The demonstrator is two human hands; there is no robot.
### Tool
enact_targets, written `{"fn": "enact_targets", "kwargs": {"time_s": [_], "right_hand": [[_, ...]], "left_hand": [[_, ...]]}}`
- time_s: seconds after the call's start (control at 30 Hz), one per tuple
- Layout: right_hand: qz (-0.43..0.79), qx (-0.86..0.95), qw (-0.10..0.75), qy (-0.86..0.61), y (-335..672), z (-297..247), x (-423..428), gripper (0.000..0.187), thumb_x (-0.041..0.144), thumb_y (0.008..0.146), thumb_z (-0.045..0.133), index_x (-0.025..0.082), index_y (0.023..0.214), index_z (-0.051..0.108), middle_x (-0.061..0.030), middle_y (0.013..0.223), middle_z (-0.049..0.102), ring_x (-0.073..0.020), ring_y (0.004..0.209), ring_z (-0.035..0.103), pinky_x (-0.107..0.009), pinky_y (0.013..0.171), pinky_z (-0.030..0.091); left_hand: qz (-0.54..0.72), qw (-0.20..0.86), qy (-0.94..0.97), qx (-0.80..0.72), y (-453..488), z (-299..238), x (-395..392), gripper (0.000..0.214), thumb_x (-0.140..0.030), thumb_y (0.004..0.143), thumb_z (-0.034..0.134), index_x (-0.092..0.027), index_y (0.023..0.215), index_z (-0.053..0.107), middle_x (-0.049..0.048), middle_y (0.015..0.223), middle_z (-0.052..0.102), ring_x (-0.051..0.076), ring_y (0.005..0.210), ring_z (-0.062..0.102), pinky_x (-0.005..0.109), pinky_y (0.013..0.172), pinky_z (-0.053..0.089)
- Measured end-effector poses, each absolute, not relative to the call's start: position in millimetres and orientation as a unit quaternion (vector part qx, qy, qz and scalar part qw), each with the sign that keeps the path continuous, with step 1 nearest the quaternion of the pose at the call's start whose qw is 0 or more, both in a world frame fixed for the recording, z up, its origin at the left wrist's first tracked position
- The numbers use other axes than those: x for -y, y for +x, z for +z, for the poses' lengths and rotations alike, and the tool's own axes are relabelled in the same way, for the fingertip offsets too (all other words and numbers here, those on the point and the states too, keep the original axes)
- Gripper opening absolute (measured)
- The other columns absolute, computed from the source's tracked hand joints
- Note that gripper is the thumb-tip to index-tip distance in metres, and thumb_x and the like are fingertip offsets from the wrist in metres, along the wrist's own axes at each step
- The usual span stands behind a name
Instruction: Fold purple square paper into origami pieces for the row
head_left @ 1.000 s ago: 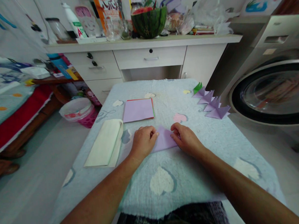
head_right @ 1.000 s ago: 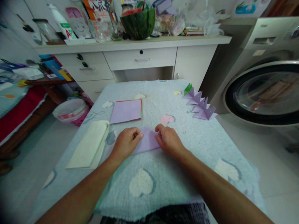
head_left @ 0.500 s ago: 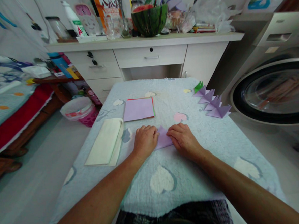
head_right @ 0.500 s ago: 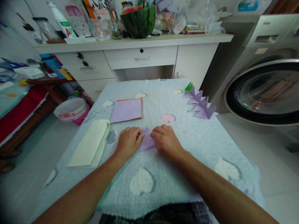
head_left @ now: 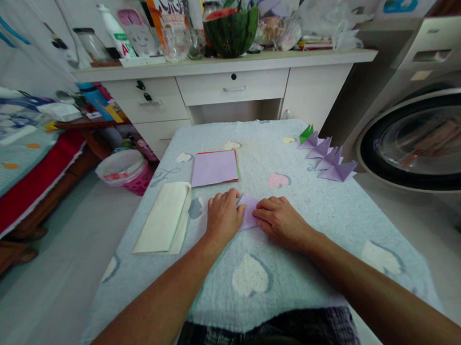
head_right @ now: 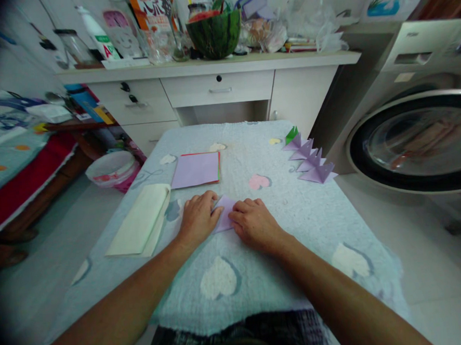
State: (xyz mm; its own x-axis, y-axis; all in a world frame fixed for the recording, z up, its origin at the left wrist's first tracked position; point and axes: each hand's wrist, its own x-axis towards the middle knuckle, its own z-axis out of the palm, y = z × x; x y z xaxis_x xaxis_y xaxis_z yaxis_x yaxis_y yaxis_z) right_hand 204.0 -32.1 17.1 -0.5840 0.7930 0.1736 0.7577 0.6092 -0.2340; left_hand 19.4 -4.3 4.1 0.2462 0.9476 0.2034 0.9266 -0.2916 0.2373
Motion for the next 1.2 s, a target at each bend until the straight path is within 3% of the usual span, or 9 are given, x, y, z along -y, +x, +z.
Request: {"fn": "enact_targets", "kwargs": {"time_s": [0.1, 0.27, 0.47, 0.73, 0.93, 1.2], "right_hand": [[0.068, 0.888, 0.130, -0.435, 204, 16, 32, 0.018, 0.026, 0.094, 0.054, 0.020, 0.103, 0.068, -0.0067, 0.101, 0.065, -0.0193, 0.091, 0.051, -0.034, 0.078, 0.027], [0.061, 0.887, 0.136, -0.437, 204, 13, 32, 0.018, 0.026, 0.094, 0.054, 0.021, 0.102, 0.069, -0.0059, 0.102, 0.065, -0.0188, 0.090, 0.050, -0.034, 0.078, 0.027], [0.056, 0.886, 0.140, -0.438, 204, 12, 33, 0.018, 0.023, 0.093, 0.054, 0.022, 0.103, 0.069, -0.0058, 0.103, 0.065, -0.0190, 0.091, 0.050, -0.034, 0.078, 0.027], [0.057, 0.868, 0.137, -0.475, 198, 15, 34, 0.021, 0.023, 0.097, 0.048, 0.020, 0.099, 0.068, -0.0050, 0.099, 0.065, -0.0183, 0.091, 0.052, -0.034, 0.077, 0.028], [0.010, 0.864, 0.129, -0.487, 193, 12, 37, 0.017, 0.027, 0.095, 0.050, 0.019, 0.094, 0.065, -0.0054, 0.093, 0.064, -0.0201, 0.087, 0.052, -0.037, 0.080, 0.026], [0.002, 0.864, 0.124, -0.488, 191, 11, 41, 0.015, 0.024, 0.089, 0.054, 0.018, 0.101, 0.062, -0.0066, 0.098, 0.062, -0.0219, 0.091, 0.051, -0.037, 0.082, 0.027]], "left_hand": [[0.180, 0.014, 0.781, -0.597, 20, 5, 6, 0.029, -0.029, 0.085, 0.064, -0.021, 0.110, 0.053, 0.0053, 0.103, 0.063, 0.025, 0.100, 0.052, 0.037, 0.082, 0.037], [0.151, 0.013, 0.830, -0.536, 19, 5, 5, 0.007, -0.025, 0.090, 0.058, -0.025, 0.095, 0.063, 0.0036, 0.097, 0.062, 0.024, 0.097, 0.051, 0.036, 0.080, 0.037], [0.092, 0.002, 0.867, -0.490, 18, 7, 10, 0.018, -0.017, 0.094, 0.048, -0.023, 0.100, 0.064, 0.0038, 0.095, 0.063, 0.022, 0.090, 0.053, 0.036, 0.079, 0.038], [0.070, -0.014, 0.865, -0.497, 17, 8, 23, 0.020, -0.033, 0.093, 0.054, -0.024, 0.110, 0.056, 0.0057, 0.109, 0.056, 0.025, 0.101, 0.047, 0.039, 0.084, 0.038], [0.049, -0.014, 0.868, -0.495, 14, 10, 27, 0.031, -0.038, 0.092, 0.053, -0.025, 0.120, 0.051, 0.0071, 0.118, 0.053, 0.027, 0.107, 0.044, 0.041, 0.089, 0.037], [0.045, 0.004, 0.873, -0.485, -1, 7, 33, 0.045, -0.039, 0.094, 0.047, -0.028, 0.137, 0.041, 0.0075, 0.138, 0.047, 0.029, 0.122, 0.041, 0.045, 0.100, 0.032]]}}
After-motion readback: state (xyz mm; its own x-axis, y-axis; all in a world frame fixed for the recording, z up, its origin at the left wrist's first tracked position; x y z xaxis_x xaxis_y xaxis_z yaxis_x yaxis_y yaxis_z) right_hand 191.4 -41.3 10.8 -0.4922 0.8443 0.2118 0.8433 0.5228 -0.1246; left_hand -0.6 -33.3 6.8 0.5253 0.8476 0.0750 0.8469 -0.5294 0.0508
